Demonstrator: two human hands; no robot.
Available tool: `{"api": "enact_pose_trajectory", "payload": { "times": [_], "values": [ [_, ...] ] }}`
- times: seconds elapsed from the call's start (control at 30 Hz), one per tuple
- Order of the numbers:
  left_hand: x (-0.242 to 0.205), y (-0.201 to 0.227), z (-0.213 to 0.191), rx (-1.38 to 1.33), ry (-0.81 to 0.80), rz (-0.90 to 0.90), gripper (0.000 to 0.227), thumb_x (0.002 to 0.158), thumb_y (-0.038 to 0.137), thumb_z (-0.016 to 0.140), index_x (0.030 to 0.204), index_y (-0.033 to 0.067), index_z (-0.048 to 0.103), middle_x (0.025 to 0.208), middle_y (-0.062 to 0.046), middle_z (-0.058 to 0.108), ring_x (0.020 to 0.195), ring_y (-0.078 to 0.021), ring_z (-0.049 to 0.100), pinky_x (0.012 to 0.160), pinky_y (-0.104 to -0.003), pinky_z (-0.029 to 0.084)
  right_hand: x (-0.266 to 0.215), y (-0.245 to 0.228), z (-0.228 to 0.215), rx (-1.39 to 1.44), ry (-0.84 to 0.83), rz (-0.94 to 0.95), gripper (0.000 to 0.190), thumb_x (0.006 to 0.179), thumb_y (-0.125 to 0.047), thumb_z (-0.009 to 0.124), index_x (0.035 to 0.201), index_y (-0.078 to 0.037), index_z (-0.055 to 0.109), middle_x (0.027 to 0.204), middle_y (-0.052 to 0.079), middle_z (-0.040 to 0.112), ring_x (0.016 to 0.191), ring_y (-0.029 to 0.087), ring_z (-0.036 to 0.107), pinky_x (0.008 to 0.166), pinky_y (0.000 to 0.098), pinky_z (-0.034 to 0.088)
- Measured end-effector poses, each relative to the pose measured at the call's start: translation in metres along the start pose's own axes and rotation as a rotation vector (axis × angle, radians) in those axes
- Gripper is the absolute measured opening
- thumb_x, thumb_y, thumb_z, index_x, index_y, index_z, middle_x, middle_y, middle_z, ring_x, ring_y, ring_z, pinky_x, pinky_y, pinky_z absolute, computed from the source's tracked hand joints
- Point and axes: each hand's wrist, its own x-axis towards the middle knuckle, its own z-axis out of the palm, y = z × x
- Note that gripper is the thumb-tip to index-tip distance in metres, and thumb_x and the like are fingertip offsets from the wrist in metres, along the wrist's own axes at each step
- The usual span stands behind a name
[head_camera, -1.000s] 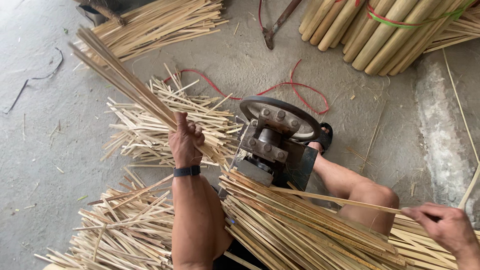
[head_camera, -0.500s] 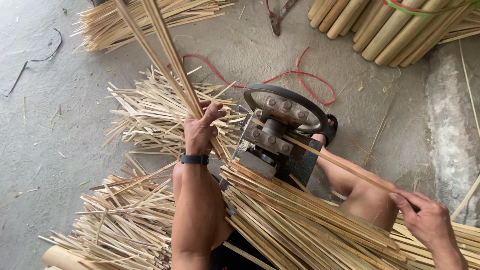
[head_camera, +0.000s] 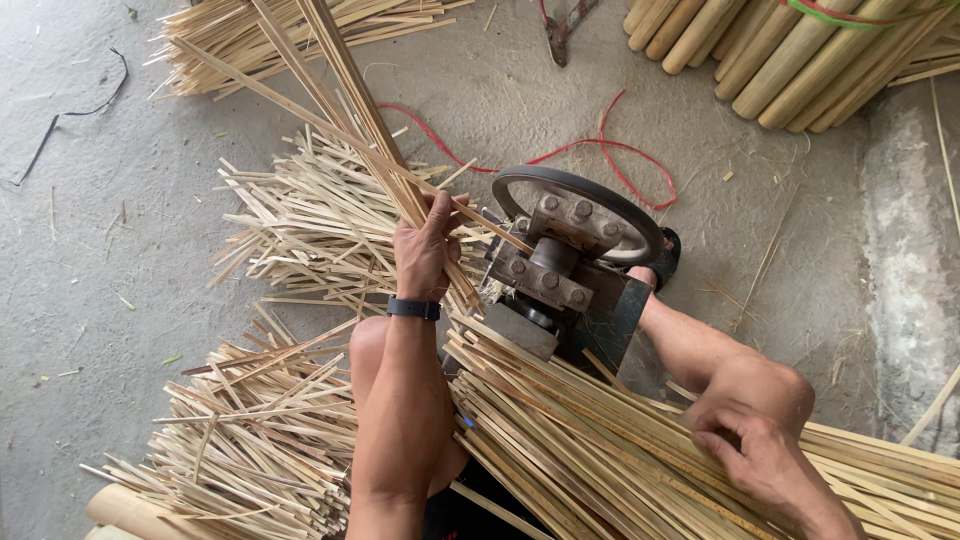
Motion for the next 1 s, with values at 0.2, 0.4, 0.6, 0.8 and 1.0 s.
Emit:
{"api": "enact_pose_trajectory", "payload": {
  "times": [0.2, 0.4, 0.6, 0.8, 1.0],
  "values": [
    [0.001, 0.006, -0.007, -0.038, 0.014, 0.051, 0.025, 0.098, 0.025, 0.071, 0.108, 0.0064, 0.057, 0.100, -0.013, 0.074, 0.084, -0.0176, 0.072, 0.044, -0.022, 0.050, -0.013, -0.014, -0.001, -0.028, 0.065, -0.182, 0.030, 0.080, -0.028, 0.083, 0.104, -0.010, 0.078, 0.099, 0.005, 0.079, 0.094, 0.021, 0.072, 0.084, 0.0338, 0.060],
    [0.004, 0.020, -0.025, -0.201, 0.062, 0.199, 0.024, 0.105, 0.024, 0.069, 0.110, 0.0027, 0.058, 0.085, -0.011, 0.066, 0.078, -0.0229, 0.071, 0.063, -0.030, 0.063, -0.020, -0.015, -0.007, -0.180, 0.097, -0.169, 0.026, 0.082, -0.027, 0.080, 0.102, -0.011, 0.075, 0.098, 0.004, 0.077, 0.089, 0.020, 0.077, 0.082, 0.0344, 0.061],
    [-0.003, 0.031, -0.020, -0.333, 0.092, 0.072, 0.019, 0.096, 0.025, 0.065, 0.101, 0.0088, 0.057, 0.078, -0.006, 0.067, 0.064, -0.0179, 0.067, 0.050, -0.029, 0.056, -0.022, -0.007, -0.001, -0.129, 0.207, -0.256, 0.020, 0.082, -0.030, 0.077, 0.098, -0.017, 0.078, 0.093, -0.001, 0.082, 0.086, 0.015, 0.074, 0.081, 0.0314, 0.063],
    [0.001, 0.023, -0.023, -0.190, 0.077, 0.098, 0.024, 0.101, 0.028, 0.068, 0.102, 0.0061, 0.059, 0.077, -0.009, 0.066, 0.053, -0.0130, 0.057, 0.042, -0.026, 0.045, -0.030, 0.026, -0.012, -0.020, 0.309, -0.081, 0.017, 0.089, -0.025, 0.075, 0.101, -0.013, 0.081, 0.097, 0.002, 0.083, 0.090, 0.019, 0.074, 0.085, 0.0348, 0.062],
    [0.003, 0.016, -0.022, -0.149, 0.127, 0.030, 0.029, 0.099, 0.031, 0.071, 0.095, 0.0040, 0.061, 0.077, -0.008, 0.066, 0.053, -0.0111, 0.054, 0.042, -0.026, 0.043, -0.018, 0.111, -0.013, -0.004, 0.448, -0.124, 0.021, 0.087, -0.030, 0.074, 0.103, -0.018, 0.082, 0.100, 0.001, 0.082, 0.079, 0.016, 0.075, 0.071, 0.0301, 0.063]
  ]
}}
